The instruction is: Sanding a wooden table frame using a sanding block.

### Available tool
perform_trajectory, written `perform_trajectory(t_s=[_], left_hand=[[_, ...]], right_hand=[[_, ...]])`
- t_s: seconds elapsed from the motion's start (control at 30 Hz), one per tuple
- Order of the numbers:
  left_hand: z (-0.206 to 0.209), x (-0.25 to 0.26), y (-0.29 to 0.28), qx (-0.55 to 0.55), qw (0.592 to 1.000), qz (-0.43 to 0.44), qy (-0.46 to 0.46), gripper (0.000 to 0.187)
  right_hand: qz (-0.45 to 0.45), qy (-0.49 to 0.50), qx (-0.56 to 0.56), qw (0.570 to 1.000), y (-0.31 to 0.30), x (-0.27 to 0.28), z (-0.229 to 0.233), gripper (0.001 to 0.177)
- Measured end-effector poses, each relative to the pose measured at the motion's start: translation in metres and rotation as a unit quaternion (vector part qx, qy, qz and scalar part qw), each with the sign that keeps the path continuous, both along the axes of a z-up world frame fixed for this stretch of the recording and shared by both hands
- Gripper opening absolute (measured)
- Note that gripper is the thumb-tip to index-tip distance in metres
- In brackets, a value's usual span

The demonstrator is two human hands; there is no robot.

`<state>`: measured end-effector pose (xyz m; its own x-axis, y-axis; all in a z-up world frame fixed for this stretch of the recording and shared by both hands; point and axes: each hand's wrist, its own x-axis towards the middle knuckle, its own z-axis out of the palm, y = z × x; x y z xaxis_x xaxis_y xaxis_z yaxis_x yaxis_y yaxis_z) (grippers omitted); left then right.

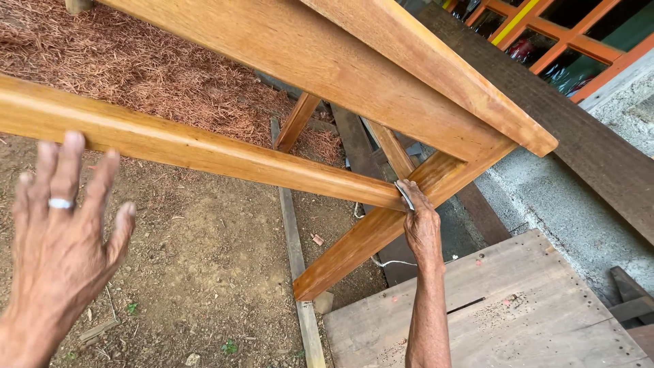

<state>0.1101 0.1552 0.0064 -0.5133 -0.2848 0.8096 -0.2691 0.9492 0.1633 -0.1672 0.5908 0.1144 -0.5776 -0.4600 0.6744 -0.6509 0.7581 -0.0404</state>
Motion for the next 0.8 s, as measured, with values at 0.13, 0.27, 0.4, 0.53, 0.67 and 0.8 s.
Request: perform_trajectory(t_s=[0.13, 0.27, 0.4, 0.53, 0.67, 0.8], left_hand=[[-0.093, 0.002, -0.011, 0.313, 0.921, -0.035, -0.229, 0.062], [-0.212, -0.016, -0.004, 0.362, 0.762, -0.005, -0.537, 0.058], [-0.225, -0.023, 0.011, 0.326, 0.664, -0.109, -0.664, 0.065], [-0.161, -0.016, 0.019, 0.247, 0.756, -0.081, -0.601, 0.068], [-0.158, -0.01, 0.011, 0.246, 0.736, -0.05, -0.629, 0.065], [-0.151, -0.004, 0.005, 0.269, 0.689, -0.012, -0.674, 0.061]], right_hand=[[-0.034, -0.016, -0.016, 0.999, -0.005, -0.016, -0.026, 0.052], [0.013, 0.022, 0.012, 1.0, -0.003, -0.016, -0.026, 0.055], [-0.056, 0.051, 0.071, 0.995, 0.021, -0.028, -0.021, 0.044], [-0.046, 0.061, 0.026, 0.997, 0.01, -0.014, -0.022, 0.046], [0.014, 0.05, 0.02, 0.998, 0.008, -0.007, -0.01, 0.044], [-0.022, 0.036, 0.022, 0.999, -0.004, 0.007, -0.001, 0.037]])
